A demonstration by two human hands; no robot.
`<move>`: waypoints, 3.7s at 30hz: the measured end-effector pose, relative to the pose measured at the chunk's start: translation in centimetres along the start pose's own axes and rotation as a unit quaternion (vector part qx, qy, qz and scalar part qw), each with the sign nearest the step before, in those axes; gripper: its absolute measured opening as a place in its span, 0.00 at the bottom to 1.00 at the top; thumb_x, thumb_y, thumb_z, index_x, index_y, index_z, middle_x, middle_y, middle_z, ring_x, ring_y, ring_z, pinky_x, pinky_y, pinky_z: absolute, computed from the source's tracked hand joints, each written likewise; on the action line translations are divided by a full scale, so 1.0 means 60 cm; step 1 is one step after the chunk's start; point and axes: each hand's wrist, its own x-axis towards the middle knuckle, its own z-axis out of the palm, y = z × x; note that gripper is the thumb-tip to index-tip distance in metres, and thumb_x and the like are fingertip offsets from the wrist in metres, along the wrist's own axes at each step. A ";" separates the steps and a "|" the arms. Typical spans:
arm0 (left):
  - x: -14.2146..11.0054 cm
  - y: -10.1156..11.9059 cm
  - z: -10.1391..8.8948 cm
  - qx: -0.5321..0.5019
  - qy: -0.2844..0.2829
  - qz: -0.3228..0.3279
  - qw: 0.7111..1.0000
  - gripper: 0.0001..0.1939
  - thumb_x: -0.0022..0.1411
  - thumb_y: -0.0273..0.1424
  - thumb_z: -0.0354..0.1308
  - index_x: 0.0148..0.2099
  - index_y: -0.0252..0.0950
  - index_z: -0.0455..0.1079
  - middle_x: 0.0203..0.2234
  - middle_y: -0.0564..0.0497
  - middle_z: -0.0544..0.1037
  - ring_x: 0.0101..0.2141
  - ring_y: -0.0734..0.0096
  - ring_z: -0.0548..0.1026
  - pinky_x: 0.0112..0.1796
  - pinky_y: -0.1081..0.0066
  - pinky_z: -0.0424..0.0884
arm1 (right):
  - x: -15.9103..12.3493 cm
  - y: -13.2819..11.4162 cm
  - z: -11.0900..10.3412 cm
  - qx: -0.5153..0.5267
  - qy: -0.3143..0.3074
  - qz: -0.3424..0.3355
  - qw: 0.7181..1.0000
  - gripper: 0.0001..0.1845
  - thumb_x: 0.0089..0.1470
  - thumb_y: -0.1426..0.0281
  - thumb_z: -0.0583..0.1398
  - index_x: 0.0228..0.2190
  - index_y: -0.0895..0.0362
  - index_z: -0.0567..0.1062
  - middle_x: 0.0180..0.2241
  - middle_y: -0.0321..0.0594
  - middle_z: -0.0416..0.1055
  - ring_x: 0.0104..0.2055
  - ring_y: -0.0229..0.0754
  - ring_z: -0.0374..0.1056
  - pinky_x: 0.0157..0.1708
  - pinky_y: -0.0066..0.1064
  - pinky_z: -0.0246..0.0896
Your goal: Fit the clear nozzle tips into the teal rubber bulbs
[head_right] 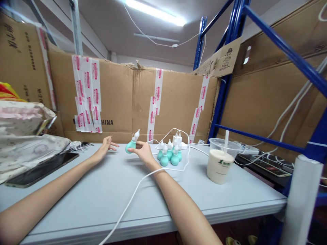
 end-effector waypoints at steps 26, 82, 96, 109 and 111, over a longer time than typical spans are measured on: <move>-0.027 0.016 0.028 -0.056 -0.241 0.033 0.968 0.31 0.54 0.45 0.55 0.55 0.36 0.52 0.30 0.51 0.74 0.32 0.68 0.73 0.41 0.64 0.64 | -0.009 0.025 0.003 -0.170 -0.068 -0.065 0.981 0.23 0.42 0.64 0.63 0.41 0.56 0.66 0.38 0.41 0.72 0.41 0.41 0.68 0.37 0.32 0.61; -0.076 0.089 0.049 -0.004 -0.325 0.043 0.945 0.18 0.57 0.45 0.50 0.34 0.33 0.65 0.22 0.54 0.69 0.22 0.76 0.64 0.26 0.74 0.60 | 0.009 -0.008 -0.050 -0.182 -0.144 0.030 0.972 0.18 0.39 0.62 0.65 0.33 0.61 0.77 0.25 0.41 0.74 0.27 0.39 0.70 0.26 0.27 0.63; -0.034 0.018 0.023 0.040 -0.216 0.022 0.975 0.31 0.58 0.53 0.42 0.56 0.40 0.60 0.55 0.42 0.62 0.56 0.58 0.57 0.56 0.59 0.48 | 0.009 -0.067 -0.097 -0.412 0.152 -0.108 0.892 0.16 0.47 0.56 0.59 0.32 0.55 0.76 0.30 0.40 0.73 0.34 0.43 0.65 0.34 0.34 0.57; -0.029 0.014 0.012 0.105 -0.221 0.029 0.969 0.28 0.57 0.52 0.43 0.47 0.39 0.70 0.50 0.45 0.68 0.54 0.57 0.60 0.56 0.59 0.46 | -0.010 -0.069 -0.109 -0.691 0.130 -0.156 0.694 0.15 0.49 0.57 0.59 0.24 0.55 0.76 0.43 0.46 0.65 0.49 0.53 0.53 0.53 0.61 0.28; -0.029 0.014 0.010 0.129 -0.229 0.035 0.964 0.29 0.58 0.52 0.41 0.47 0.39 0.69 0.50 0.45 0.68 0.54 0.57 0.59 0.56 0.58 0.46 | -0.011 -0.068 -0.115 -0.705 0.116 -0.147 0.684 0.14 0.47 0.57 0.60 0.24 0.55 0.76 0.42 0.46 0.66 0.49 0.53 0.54 0.52 0.65 0.22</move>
